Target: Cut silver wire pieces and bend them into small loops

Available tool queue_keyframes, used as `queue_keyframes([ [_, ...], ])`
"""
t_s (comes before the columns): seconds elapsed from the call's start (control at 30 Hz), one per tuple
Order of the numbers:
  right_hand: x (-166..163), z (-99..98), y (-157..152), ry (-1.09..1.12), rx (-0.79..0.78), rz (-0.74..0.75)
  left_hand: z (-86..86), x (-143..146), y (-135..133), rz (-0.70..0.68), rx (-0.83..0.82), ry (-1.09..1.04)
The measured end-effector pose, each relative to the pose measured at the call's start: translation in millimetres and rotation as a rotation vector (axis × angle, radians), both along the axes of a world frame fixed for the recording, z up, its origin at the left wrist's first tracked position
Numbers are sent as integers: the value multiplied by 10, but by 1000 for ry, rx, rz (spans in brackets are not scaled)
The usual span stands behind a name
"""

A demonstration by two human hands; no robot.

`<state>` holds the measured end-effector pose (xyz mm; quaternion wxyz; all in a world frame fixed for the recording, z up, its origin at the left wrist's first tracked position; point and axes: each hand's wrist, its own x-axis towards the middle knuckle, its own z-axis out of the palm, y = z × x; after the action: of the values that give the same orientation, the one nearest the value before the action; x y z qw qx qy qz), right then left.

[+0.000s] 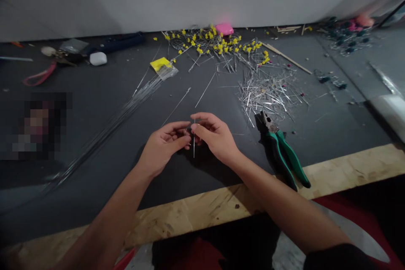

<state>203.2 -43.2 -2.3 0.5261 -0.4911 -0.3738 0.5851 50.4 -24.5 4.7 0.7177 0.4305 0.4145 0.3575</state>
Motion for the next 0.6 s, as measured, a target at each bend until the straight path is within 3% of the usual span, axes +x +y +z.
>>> queue_keyframes([
  [0.13,9,-15,2,-11,6,9,-1,-7,-3,-29,18,14],
  [0.6,12,-10,3,22,0,-57,-8,-16,20,104,-23,-51],
])
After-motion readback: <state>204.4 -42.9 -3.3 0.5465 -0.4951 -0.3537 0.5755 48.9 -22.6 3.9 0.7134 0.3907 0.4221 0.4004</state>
